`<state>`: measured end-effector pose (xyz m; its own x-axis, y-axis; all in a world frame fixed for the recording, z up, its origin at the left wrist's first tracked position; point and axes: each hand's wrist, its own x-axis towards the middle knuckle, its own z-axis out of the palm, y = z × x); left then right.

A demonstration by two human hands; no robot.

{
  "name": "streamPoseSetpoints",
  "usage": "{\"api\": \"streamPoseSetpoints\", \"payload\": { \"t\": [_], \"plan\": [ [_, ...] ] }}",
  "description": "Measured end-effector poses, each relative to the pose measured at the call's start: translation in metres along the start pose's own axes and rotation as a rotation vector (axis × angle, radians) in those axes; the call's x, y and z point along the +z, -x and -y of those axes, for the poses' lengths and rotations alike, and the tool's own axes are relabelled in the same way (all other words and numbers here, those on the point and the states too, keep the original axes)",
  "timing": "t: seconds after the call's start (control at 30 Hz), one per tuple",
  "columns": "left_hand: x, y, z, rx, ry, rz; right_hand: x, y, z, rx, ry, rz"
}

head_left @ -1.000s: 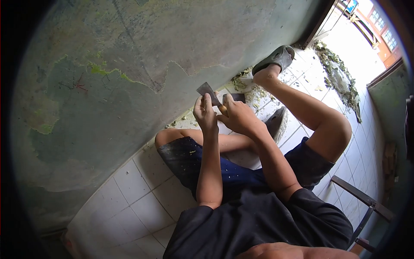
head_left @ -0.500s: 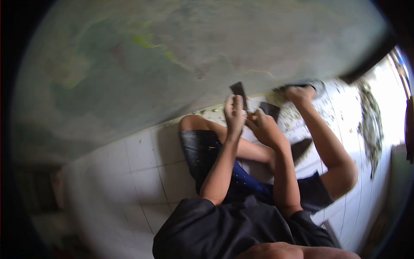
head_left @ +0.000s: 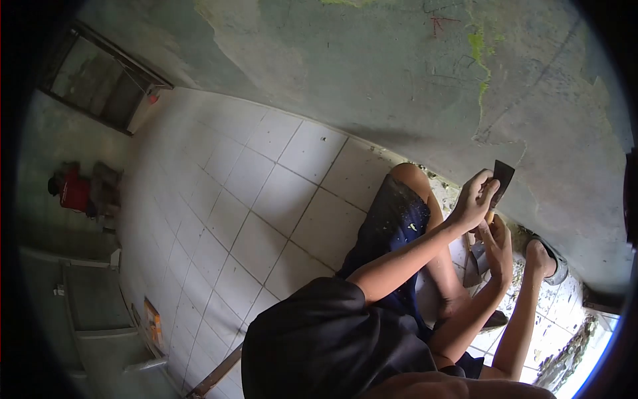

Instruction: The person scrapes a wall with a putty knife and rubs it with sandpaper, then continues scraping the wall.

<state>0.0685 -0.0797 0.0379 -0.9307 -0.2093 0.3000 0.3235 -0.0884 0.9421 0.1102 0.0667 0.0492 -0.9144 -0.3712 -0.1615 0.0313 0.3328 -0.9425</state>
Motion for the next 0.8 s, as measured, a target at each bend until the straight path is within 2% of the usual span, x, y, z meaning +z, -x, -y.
{"api": "streamPoseSetpoints", "payload": {
  "t": [0.07, 0.1, 0.2, 0.27, 0.33, 0.37, 0.4, 0.47, 0.5, 0.53, 0.6, 0.63, 0.67, 0.8],
  "plan": [
    [-0.002, -0.006, -0.007, 0.005, 0.03, 0.032, 0.014, 0.002, 0.01, -0.014, -0.198, -0.095],
    [-0.001, -0.01, -0.003, 0.001, 0.064, 0.063, 0.019, 0.005, 0.027, 0.01, -0.206, -0.124],
    [0.004, -0.024, 0.003, 0.002, 0.127, 0.172, 0.026, 0.003, 0.018, -0.025, -0.188, -0.246],
    [0.002, -0.025, 0.002, -0.036, 0.16, 0.199, 0.025, 0.004, 0.014, -0.024, -0.18, -0.247],
    [0.001, -0.022, 0.006, 0.054, 0.043, 0.194, 0.028, 0.005, 0.02, -0.047, -0.165, -0.288],
    [0.002, -0.016, 0.008, 0.019, 0.183, 0.186, 0.028, 0.005, 0.022, -0.049, -0.163, -0.284],
    [-0.001, -0.012, 0.005, 0.017, 0.182, 0.184, 0.026, 0.004, 0.025, -0.04, -0.103, -0.288],
    [-0.01, -0.004, 0.002, -0.165, 0.185, 0.245, 0.026, 0.002, 0.024, -0.029, -0.048, -0.291],
    [-0.01, -0.001, 0.001, -0.116, 0.177, 0.191, 0.027, 0.001, 0.024, -0.013, -0.027, -0.279],
    [-0.011, 0.002, -0.001, -0.17, 0.193, 0.174, 0.026, 0.001, 0.024, 0.003, -0.007, -0.273],
    [-0.01, -0.001, 0.012, -0.13, 0.071, 0.153, 0.024, 0.006, 0.024, 0.022, 0.03, -0.3],
    [-0.013, -0.001, -0.002, -0.247, 0.166, 0.183, 0.024, 0.006, 0.026, 0.024, -0.009, -0.318],
    [-0.011, -0.003, 0.007, -0.12, -0.025, 0.159, 0.024, 0.008, 0.027, 0.033, -0.048, -0.34],
    [-0.002, 0.0, 0.012, -0.119, 0.072, 0.198, 0.027, 0.017, 0.035, 0.049, -0.203, -0.428]
  ]
}}
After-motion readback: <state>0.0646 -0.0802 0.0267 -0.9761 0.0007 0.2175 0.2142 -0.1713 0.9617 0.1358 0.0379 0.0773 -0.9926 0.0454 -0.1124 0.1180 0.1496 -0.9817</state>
